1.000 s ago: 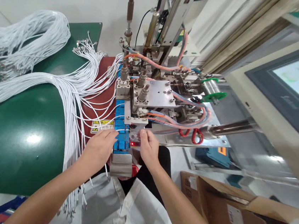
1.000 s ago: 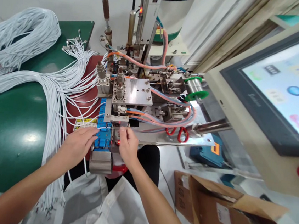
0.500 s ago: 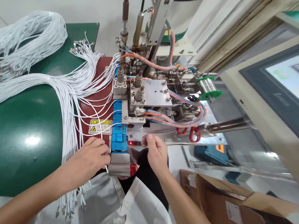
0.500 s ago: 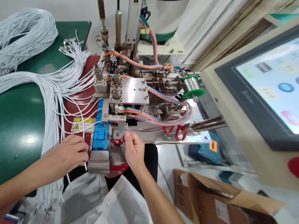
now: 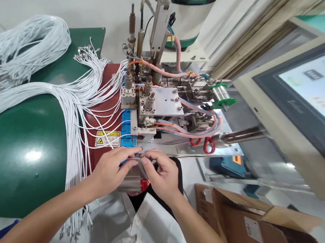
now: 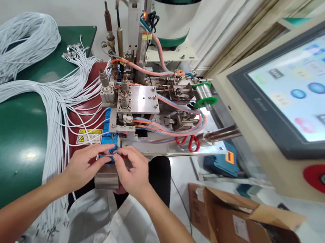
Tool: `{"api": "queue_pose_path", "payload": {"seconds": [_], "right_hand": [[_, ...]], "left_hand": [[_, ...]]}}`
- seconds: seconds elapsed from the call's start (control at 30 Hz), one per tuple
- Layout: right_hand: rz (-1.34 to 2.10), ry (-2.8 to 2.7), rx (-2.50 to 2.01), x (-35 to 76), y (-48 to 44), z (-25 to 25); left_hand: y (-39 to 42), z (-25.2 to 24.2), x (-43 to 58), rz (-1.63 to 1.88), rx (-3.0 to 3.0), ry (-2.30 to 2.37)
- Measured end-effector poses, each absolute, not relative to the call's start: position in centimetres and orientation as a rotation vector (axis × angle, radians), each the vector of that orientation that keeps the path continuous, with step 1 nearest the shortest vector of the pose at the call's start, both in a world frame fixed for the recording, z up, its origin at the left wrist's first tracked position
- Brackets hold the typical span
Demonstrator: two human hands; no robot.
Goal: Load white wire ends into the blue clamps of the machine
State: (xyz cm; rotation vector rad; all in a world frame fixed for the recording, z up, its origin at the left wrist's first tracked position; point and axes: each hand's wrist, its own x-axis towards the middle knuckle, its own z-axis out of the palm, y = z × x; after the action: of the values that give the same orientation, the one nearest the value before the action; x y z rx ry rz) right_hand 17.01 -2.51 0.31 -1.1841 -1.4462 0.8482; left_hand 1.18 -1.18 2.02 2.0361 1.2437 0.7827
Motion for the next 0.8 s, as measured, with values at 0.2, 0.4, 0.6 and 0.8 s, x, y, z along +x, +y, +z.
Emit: {"api": "queue_pose_path", "payload": {"seconds": [0.2,0.4,0.6,0.8], "right_hand": [[1.035,-1.230,-1.200,16.1,-2.6,-0.1],[1.155,-0.928,-1.124,14.6,-2.5,-0.4],[0.849,-1.123,-1.211,14.3,-2.6,-0.4],[0.700,-1.314,-1.206,15.1,-2.2,-0.3]], "left_hand": [[-1.4,1.8,1.5,0.941,1.878,1.291],[-1.9,1.3,1.9,0.958,1.710,1.404],[-2.2,1.1,2.1,0.976,1.726,1.465],[-2.1,1.1,2.1,1.005,1.741,1.447]]}}
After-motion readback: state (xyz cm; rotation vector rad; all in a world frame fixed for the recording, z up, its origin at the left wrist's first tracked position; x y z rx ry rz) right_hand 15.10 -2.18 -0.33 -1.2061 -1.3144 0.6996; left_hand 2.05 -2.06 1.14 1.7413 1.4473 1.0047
